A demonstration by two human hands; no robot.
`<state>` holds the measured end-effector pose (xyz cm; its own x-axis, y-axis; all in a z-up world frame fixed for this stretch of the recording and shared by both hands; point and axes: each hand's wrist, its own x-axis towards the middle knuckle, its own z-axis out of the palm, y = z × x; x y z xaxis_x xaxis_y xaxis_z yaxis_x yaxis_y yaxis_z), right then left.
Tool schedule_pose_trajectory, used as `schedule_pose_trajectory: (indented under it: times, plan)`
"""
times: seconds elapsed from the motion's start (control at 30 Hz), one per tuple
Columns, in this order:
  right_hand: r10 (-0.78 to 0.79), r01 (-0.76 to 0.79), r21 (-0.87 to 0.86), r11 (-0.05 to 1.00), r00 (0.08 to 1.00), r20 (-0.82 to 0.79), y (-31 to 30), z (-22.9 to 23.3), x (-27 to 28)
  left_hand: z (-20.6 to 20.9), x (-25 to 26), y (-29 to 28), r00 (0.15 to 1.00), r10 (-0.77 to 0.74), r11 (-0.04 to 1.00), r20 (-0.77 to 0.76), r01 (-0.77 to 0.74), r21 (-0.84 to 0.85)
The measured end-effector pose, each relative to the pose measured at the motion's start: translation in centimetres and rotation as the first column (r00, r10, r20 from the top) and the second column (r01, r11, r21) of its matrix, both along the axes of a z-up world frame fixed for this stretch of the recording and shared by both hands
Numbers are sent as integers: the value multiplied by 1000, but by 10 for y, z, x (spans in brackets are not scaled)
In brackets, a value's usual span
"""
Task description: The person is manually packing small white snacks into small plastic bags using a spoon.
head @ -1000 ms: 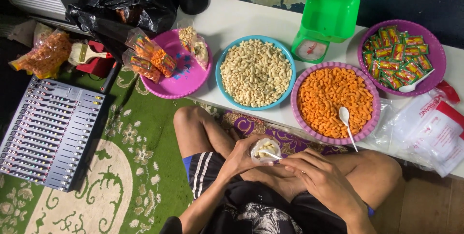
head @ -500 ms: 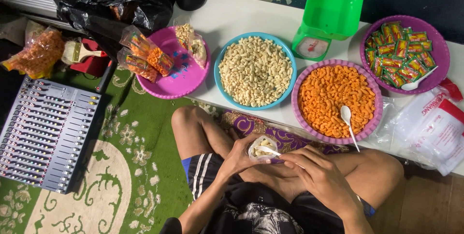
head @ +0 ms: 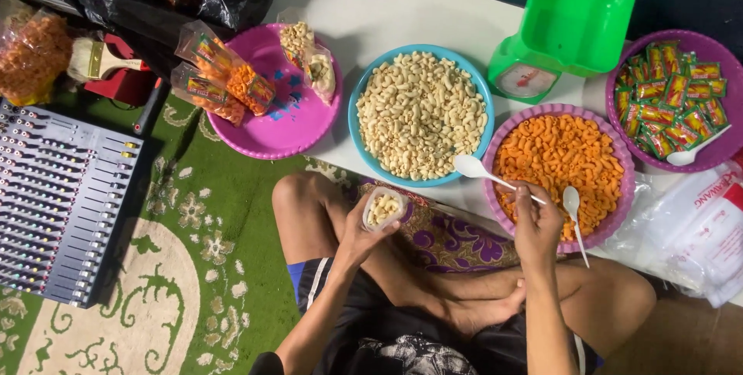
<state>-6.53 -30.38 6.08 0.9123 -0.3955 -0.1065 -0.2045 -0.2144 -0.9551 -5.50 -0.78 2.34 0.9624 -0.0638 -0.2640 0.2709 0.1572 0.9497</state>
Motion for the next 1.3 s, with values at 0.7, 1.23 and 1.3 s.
schedule_pose_trajectory:
  times: [0.7, 1.23, 1.3]
  plan:
    - [367, -234, -597, 767, 924, 110, 14, -84, 110, -35, 76, 10, 991, 97, 982, 91, -111, 155]
    - [198, -192, 83, 978, 977, -75, 43, -48, 122, -21, 66, 11, 996, 89, 991, -5, -88, 101]
    - [158, -150, 115, 982, 986, -61, 37, -53, 115, -16, 66, 10, 996, 91, 990, -19, -88, 111]
